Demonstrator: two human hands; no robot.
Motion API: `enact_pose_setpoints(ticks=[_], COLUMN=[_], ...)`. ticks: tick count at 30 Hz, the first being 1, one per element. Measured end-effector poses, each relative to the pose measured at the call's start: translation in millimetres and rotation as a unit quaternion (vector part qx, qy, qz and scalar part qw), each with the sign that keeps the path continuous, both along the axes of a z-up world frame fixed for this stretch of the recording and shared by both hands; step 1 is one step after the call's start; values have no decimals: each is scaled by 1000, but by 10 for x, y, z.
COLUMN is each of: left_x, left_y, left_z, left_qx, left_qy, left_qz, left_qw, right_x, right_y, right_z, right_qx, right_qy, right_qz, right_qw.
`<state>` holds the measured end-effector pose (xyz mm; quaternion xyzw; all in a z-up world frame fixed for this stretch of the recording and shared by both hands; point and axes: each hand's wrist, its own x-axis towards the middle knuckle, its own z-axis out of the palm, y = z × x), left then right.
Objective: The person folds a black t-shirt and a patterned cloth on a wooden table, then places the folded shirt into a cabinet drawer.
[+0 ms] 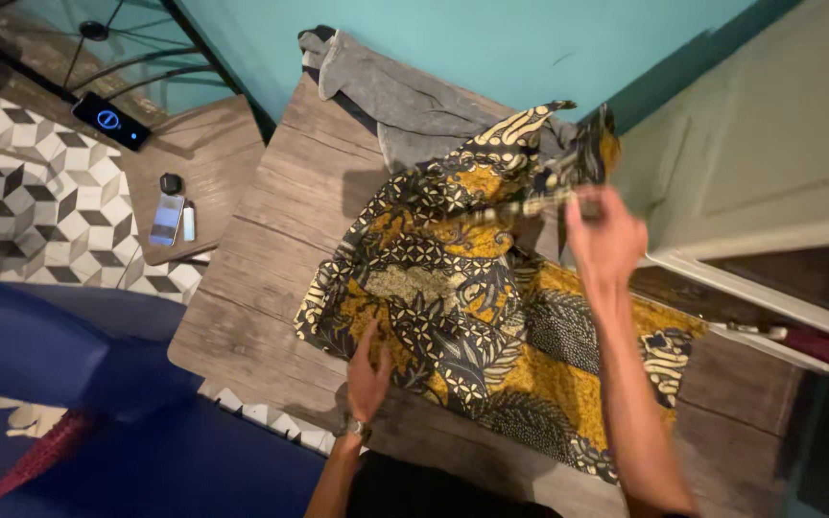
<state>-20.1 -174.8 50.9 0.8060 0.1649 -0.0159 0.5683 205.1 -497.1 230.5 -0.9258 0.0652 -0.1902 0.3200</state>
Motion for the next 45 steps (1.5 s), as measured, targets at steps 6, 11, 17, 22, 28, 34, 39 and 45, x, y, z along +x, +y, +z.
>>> enact_pose_setpoints(ticks=[6, 11, 17, 22, 28, 34, 39, 45], left_x=[-2, -17, -73, -51, -35, 5, 44, 23], left_y=[255, 527, 539, 542, 688, 770, 846, 905], left_z=[-458, -658, -692, -860, -823, -780, -790, -781], left_qx=[-354, -558, -538, -512, -553, -518, -524, -499], left_qy=[17, 91, 45, 22, 122, 183, 130, 170], left_qz=[123, 239, 195, 133, 127, 157, 36, 91], left_qw=[927, 789, 819, 848, 814, 821, 841, 845], right_x=[-2175, -3352, -3633, -3393, -3411, -3684, -3716, -3739], right_y=[-384, -1124, -1471, -1685, -1893, -1693, -1749, -1780], right_z=[-305, -1399, -1943, -1917, -1886, -1925, -1973, -2061], right_qx=[249, 450, 625, 600, 679, 598, 599, 501], right_qy=[-125, -237, -42, 107, -5, -27, 3, 19], right_qz=[-95, -179, -279, -362, -297, -386, -406, -421], right_qw=[956, 842, 728, 705, 672, 702, 690, 756])
